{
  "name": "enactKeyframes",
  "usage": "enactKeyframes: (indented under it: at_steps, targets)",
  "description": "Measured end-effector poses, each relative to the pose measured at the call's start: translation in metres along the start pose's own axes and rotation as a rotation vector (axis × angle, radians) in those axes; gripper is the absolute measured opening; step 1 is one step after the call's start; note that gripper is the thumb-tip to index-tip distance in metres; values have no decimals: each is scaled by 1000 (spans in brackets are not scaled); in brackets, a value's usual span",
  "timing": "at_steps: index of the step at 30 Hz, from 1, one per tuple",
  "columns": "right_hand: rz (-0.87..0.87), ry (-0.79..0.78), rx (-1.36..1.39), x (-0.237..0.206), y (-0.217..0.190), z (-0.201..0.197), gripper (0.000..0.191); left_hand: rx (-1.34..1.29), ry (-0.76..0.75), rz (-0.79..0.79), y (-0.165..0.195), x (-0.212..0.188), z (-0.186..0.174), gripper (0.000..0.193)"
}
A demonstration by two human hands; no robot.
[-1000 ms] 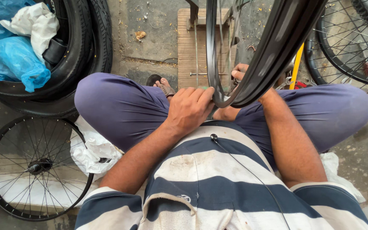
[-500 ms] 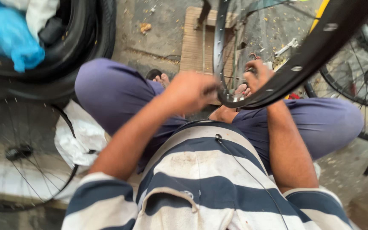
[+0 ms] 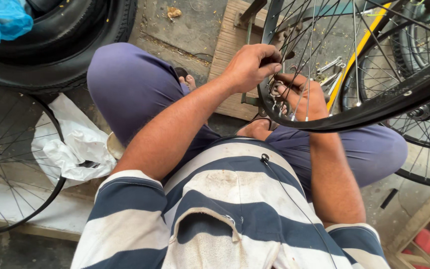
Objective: The person sits on the ground in front of a bicycle wheel held in a truing stand. The person turns the wheel, works on the hub and axle area by hand, and uses a small tool on the rim spokes, rotating the wheel between adjustments.
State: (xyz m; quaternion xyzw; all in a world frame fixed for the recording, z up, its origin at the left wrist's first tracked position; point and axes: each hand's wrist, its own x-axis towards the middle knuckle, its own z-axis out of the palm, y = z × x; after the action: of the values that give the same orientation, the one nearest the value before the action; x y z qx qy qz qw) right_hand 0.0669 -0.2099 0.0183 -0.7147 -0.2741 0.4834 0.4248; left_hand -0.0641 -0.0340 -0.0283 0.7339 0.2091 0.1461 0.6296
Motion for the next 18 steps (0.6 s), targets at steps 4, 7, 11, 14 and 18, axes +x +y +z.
enactKeyframes:
  at_steps: [4, 7, 11, 14, 18]
  targets:
    - [19, -85, -123, 7, -1, -9, 36, 14, 7, -22, 2, 1, 1, 21]
    - [185, -12, -146, 15, 9, -5, 28, 9, -17, -45, 4, -1, 1, 22]
    - [46, -3, 33, 13, 19, 0, 28, 59, -64, -98, 4, -3, 0, 23]
    - [31, 80, 0, 9, 18, 4, 33, 39, -116, -135, 2, -4, 0, 25]
    - [68, 58, 64, 5, 8, 1, 38, -11, -127, -132, 2, -4, 0, 26]
